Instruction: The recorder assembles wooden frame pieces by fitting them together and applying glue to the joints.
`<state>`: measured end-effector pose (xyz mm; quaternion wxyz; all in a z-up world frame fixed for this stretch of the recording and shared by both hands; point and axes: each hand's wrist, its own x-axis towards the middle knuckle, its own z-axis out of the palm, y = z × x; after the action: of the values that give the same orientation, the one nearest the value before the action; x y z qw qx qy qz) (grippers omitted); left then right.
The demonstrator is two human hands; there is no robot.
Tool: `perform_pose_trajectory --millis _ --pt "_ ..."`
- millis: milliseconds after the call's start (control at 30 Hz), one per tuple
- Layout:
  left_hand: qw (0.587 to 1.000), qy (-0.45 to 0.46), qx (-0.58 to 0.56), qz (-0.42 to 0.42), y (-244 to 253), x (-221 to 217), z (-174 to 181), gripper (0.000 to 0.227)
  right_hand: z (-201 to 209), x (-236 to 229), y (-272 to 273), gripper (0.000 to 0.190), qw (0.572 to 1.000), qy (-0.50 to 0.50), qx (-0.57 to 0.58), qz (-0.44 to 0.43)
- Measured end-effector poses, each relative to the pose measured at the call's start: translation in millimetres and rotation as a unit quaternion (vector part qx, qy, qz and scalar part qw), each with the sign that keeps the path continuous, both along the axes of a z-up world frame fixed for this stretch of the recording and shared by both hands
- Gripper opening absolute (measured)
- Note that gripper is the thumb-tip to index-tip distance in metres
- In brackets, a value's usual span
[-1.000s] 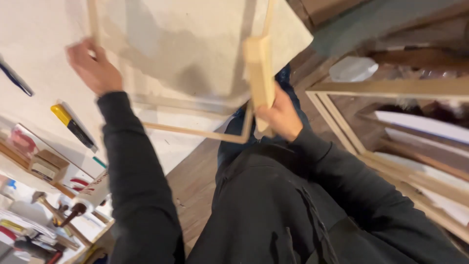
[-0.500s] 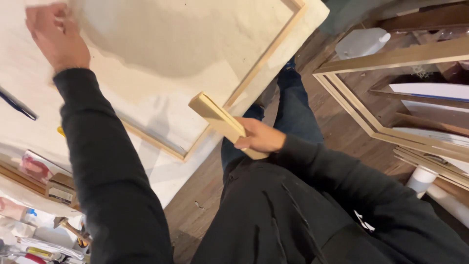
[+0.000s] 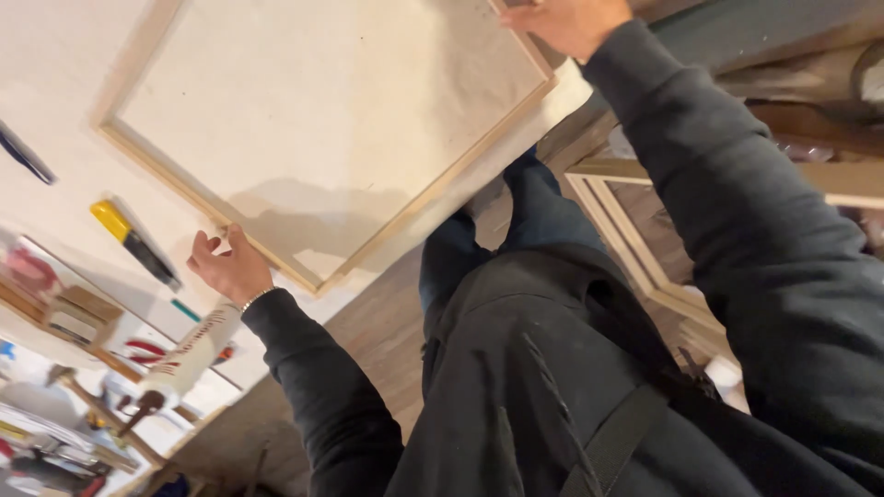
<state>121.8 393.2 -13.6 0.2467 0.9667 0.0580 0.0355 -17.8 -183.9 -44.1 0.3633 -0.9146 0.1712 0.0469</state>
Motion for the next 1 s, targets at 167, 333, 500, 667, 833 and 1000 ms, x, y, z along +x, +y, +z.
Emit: perform_pose_trajectory --millis 167,333,500,667,833,1000 --pt "1.0 -0.017 -0.007 0.015 -4.4 -25.7 -17.4 0.038 -12.2 18.9 -4.6 0.054 0.999 0.019 -0.029 0.019" --pt "0.999 0.014 0.022 0.022 -37.7 -50.8 8.0 0.028 9.9 -8.5 -16.6 0.047 1.0 -0.018 -0.021 0.015" --pt "1.0 0.016 -0.014 0.013 -65.8 -85.5 28.0 0.03 22.9 -41.9 -31.4 0.057 0.995 -0.032 0.091 -0.007" --pt "1.0 0.004 -0.007 0.02 -61.4 -97.9 15.9 0.028 4.8 -49.4 -34.2 0.055 0.985 -0.042 0.168 -0.025" --pt "1.0 -0.002 -0.014 0.008 -68.1 -91.9 17.1 0.029 0.0 -47.8 -30.0 0.053 0.965 -0.055 0.252 -0.047" --pt "0.961 -0.093 0.188 -0.181 -123.1 -102.1 6.4 0.041 -9.0 -51.3 -26.7 0.047 0.962 -0.042 0.258 -0.077"
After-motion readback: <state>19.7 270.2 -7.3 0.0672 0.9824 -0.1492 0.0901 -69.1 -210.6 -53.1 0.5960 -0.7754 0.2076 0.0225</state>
